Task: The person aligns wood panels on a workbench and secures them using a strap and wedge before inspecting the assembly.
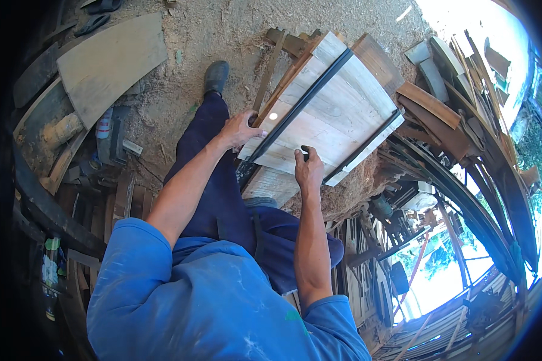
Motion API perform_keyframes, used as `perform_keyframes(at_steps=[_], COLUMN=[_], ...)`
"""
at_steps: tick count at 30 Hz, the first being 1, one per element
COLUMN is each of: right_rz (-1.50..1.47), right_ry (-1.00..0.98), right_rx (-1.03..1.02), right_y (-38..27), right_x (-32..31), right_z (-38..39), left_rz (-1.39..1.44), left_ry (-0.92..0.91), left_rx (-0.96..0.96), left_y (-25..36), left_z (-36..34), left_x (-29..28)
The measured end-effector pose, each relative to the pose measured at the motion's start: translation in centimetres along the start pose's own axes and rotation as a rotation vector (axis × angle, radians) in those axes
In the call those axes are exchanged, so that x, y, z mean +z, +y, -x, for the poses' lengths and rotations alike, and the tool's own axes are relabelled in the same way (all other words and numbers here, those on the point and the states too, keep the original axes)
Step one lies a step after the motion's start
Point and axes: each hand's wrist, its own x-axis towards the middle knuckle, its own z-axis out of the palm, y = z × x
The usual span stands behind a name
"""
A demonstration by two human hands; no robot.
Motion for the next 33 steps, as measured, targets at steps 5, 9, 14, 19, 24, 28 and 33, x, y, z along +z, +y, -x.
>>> perform_keyframes(at_steps=[5, 9, 14, 19, 24, 28, 33], right_rz=[-0.132, -0.13, -0.119, -0.109, -0.039, 0.168, 0.301], right_ry=[0.159, 0.26, 0.216, 0.197, 0.222, 0.228, 0.209], right_rx=[0.004, 0.053, 0.063, 0.042, 0.037, 0.027, -0.113], right_y=[-0.7, 1.8, 2.2, 2.0, -0.9, -1.1, -3.7], right_x=[-1.2, -3.3, -4.3, -3.2, -2.9, -2.7, -3.9], right_z=[1.1, 1.3, 1.0, 0.0, -2.6, -4.0, -5.7], left_rz=[0.066, 0.162, 0.65, 0.585, 0.305, 0.244, 0.297], left_ry=[-0.045, -0.003, 0.141, 0.131, 0.331, 0.361, 0.348], left_rx=[-0.043, 0.049, 0.132, 0.232, 0.185, 0.085, 0.136], left_y=[-1.1, 0.9, 0.6, 2.7, 4.4, 5.0, 4.0], left_z=[0.0, -0.5, -3.5, -2.1, -2.8, -3.3, -3.8], left_x=[0.8, -0.1, -1.0, -0.9, 1.3, 1.3, 1.0])
